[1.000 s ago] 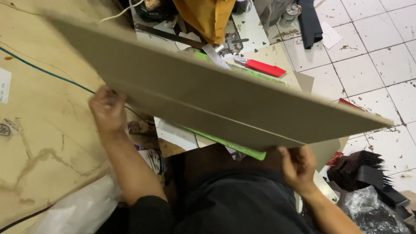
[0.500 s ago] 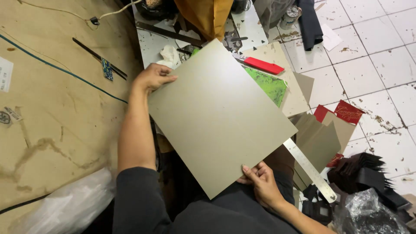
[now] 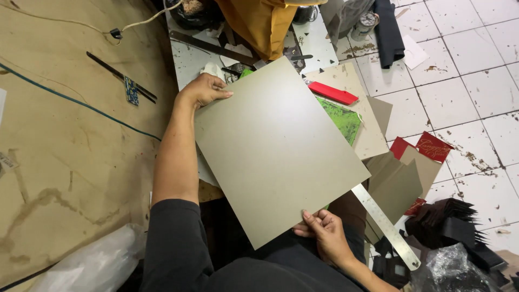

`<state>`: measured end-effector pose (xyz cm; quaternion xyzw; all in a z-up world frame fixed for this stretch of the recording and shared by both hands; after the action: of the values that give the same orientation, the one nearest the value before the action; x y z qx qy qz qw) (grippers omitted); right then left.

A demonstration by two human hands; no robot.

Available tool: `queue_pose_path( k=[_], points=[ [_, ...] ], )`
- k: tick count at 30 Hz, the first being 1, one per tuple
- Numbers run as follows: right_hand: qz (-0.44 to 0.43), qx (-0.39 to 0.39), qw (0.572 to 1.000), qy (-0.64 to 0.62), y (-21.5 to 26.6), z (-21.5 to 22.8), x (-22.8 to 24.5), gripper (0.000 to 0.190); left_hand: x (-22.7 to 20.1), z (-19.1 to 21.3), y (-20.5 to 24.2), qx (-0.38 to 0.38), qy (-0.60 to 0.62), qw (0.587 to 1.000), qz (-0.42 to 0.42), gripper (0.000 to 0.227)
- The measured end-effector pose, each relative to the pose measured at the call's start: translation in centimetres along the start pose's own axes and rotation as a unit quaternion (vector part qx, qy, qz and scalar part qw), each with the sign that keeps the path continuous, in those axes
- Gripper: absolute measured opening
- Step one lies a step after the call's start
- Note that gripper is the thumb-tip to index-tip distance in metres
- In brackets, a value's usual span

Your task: Cutting sheets of material using a utility knife and a metal ruler

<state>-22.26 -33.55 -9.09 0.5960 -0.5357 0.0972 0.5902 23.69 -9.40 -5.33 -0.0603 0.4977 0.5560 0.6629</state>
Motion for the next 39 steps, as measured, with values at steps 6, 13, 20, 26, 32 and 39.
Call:
queue_pose_path(
  k=[6,13,20,26,32,39],
  points=[
    [-0.026,0.002,0.999,0.019,-0.5,-0.6,0.6,0.024,2.3,0.1,-3.4,-0.002,-0.003,1.0,-0.026,0.035],
    [-0.057,0.069,0.985,0.149,0.3,2.7,3.7,0.036,1.3,0.0,-2.6,-0.01,-0.023,0.999,-0.046,0.022],
    [0.444,-0.129,0.544,0.701,2.2,8.6,11.3,0.056,-5.5,-0.4,4.5,-0.125,-0.132,0.982,-0.052,0.038],
    [0.362,-0.057,0.62,0.694,0.6,9.5,11.5,0.077,-8.8,-8.9,11.5,-0.096,-0.333,0.932,-0.107,0.096],
    [0.273,-0.08,0.713,0.641,-0.8,12.7,9.4,0.055,-9.5,-10.7,13.4,-0.087,-0.275,0.927,-0.24,0.108],
    [0.253,-0.069,0.653,0.71,-0.1,23.6,6.0,0.068,-6.5,-10.7,10.6,-0.05,-0.294,0.946,-0.13,0.114]
  ],
)
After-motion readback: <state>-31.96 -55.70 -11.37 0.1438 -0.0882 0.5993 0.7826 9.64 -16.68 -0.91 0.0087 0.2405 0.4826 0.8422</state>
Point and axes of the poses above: each hand's wrist, its own y-axis away from the middle knuckle, its own z-axis out of the back of the hand, x = y × z, the point moved 6 cm from there along -y, towards the middle knuckle, and after that the axes turned 1 degree about z, right-handed, at the moved point
